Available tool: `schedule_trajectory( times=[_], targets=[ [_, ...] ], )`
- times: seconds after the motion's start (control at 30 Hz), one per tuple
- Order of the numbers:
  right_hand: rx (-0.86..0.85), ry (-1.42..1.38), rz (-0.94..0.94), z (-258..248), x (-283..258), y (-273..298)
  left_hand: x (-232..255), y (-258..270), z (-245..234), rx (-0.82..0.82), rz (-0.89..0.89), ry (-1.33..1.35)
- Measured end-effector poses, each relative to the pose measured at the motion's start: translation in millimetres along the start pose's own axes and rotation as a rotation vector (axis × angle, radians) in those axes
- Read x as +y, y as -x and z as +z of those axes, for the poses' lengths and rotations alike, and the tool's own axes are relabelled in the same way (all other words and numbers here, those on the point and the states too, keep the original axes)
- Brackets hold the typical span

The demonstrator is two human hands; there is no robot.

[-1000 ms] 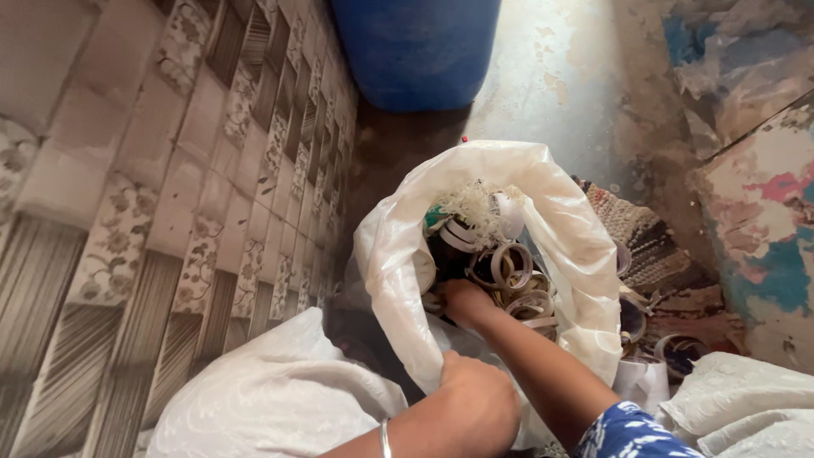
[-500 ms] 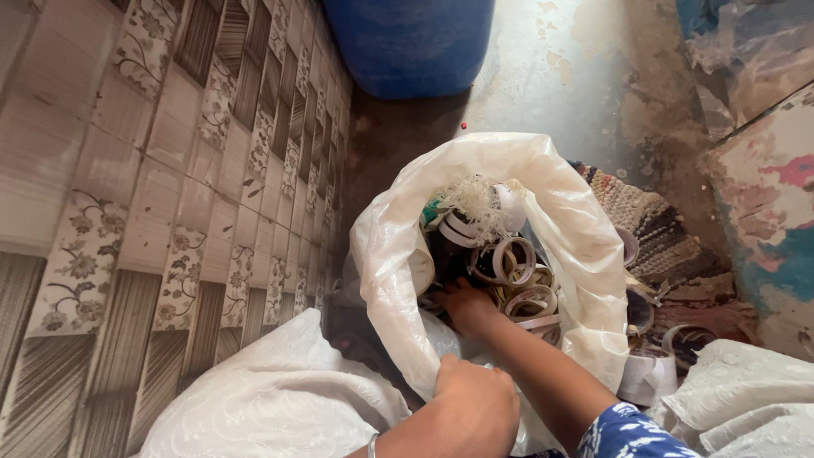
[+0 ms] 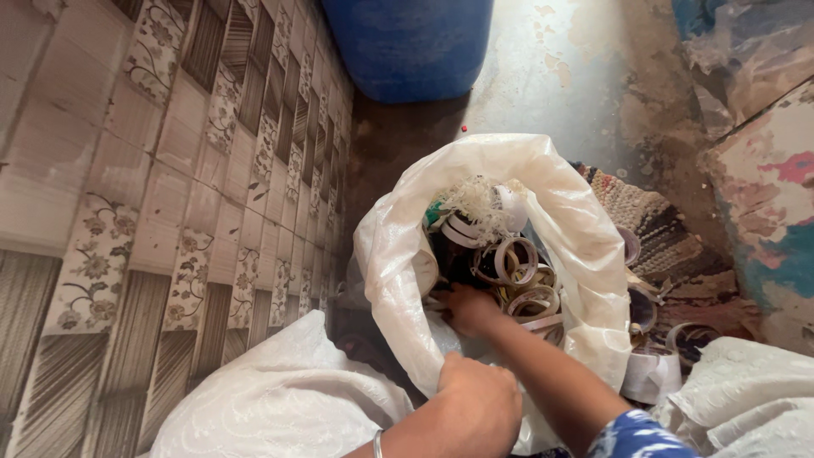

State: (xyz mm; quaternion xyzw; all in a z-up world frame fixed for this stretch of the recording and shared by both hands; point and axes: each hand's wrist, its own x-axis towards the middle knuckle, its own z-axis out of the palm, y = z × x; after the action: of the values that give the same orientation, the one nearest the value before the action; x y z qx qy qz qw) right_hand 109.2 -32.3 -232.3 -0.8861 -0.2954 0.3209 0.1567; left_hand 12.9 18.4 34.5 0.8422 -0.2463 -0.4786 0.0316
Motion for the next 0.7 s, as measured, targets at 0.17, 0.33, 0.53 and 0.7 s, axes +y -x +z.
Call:
schedule_trajectory(
  times=[0.17, 0.33, 0.53, 0.7],
  targets=[
    [-0.156, -0.120, -0.054, -61, 7, -1, 4, 9, -3, -0.025, 0.020, -0.081],
    [-0.248, -0.180, 0.119, -125, 0, 17, 7, 15, 2, -0.042, 0.039, -0.122],
    [-0.238, -0.357, 0.149, -178, 29, 44, 14, 0, 11, -0.162, -0.017, -0.188],
    [-0.229, -0.364, 0.198, -217, 34, 87, 20, -11, 22, -0.139, -0.031, -0.219]
  ],
)
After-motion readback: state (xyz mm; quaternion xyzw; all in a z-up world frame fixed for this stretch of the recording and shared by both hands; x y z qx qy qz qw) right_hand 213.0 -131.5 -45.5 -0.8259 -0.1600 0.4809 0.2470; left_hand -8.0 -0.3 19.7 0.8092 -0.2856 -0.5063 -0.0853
